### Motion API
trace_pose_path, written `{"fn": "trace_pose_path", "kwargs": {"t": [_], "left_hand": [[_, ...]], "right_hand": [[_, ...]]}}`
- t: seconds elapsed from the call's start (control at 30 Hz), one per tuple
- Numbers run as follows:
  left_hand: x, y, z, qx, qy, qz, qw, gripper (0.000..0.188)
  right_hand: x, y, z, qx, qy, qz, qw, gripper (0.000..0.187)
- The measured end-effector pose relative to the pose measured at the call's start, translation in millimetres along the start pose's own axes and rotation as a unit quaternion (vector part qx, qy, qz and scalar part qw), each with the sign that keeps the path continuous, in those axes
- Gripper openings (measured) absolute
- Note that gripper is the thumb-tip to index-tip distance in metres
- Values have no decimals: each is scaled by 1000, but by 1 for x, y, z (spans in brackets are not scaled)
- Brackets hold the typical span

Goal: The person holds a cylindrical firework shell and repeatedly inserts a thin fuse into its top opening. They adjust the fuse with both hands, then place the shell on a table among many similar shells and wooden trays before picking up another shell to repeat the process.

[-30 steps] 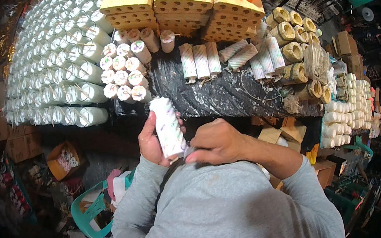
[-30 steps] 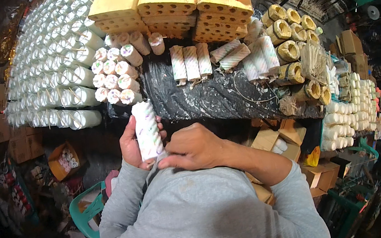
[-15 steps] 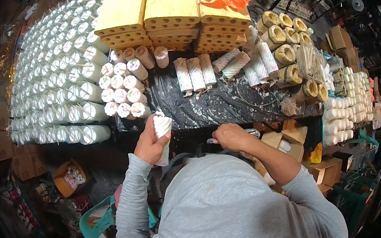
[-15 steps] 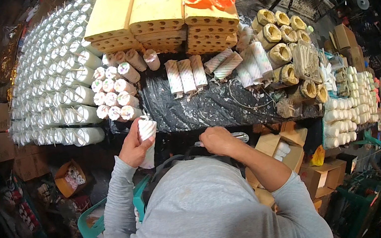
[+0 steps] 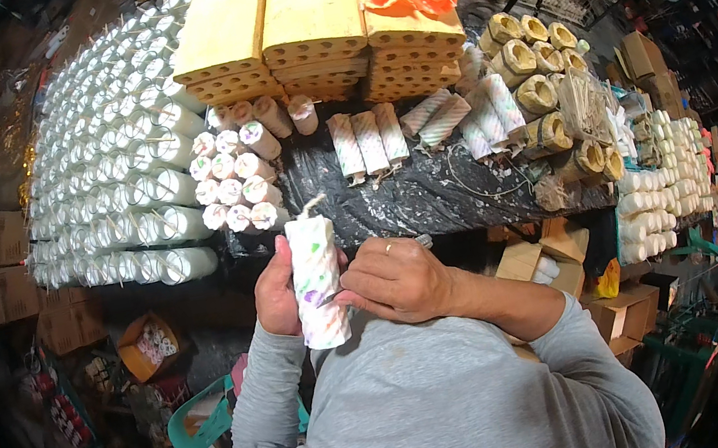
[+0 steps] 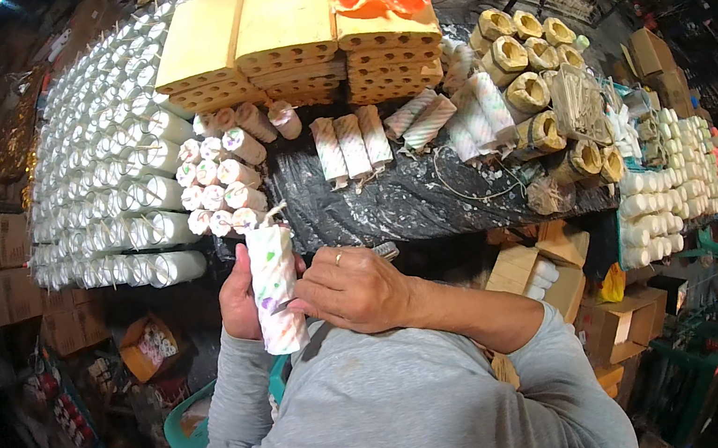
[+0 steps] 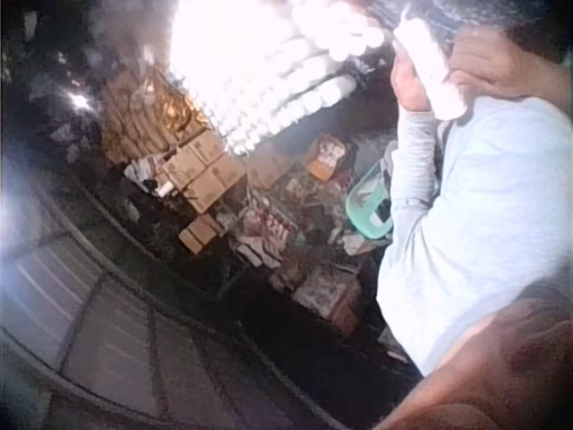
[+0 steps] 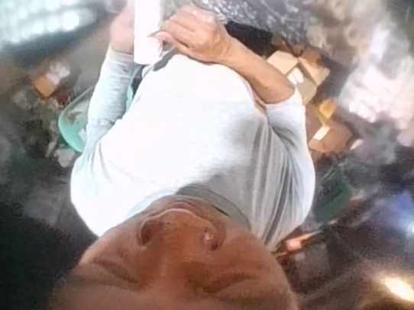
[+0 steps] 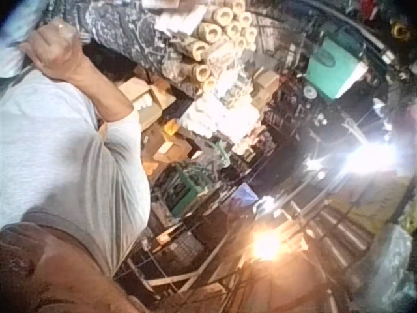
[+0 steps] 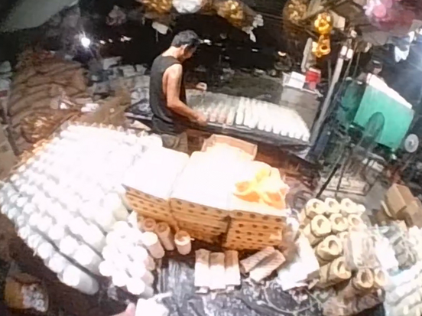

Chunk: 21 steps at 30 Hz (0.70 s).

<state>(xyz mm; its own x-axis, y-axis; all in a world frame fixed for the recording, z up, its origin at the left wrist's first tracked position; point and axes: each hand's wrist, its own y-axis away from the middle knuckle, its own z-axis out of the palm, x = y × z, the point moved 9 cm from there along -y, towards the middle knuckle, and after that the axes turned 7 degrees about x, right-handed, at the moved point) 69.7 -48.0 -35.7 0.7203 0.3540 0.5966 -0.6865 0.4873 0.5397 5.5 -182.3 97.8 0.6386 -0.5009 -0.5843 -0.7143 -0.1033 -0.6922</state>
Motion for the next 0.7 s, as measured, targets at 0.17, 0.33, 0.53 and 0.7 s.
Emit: {"fn": "trace_pose_path", "kwargs": {"t": [0.17,0.33,0.53,0.7], "left_hand": [[-14,22,19,-124,126,-145,974,77],[-17,30,17,-135,99,-173,970,79],[-32,38,13,-162,83,-222,958,74],[-42,40,14,-154,99,-258,949,73]], "right_hand": [[27,-13,-16,71,104,10,992,16],[61,-15,-23,52,-34,153,986,9],[58,-17,-19,-55,-78,137,986,9],[51,-20,-19,-71,-51,77,993,8]]}}
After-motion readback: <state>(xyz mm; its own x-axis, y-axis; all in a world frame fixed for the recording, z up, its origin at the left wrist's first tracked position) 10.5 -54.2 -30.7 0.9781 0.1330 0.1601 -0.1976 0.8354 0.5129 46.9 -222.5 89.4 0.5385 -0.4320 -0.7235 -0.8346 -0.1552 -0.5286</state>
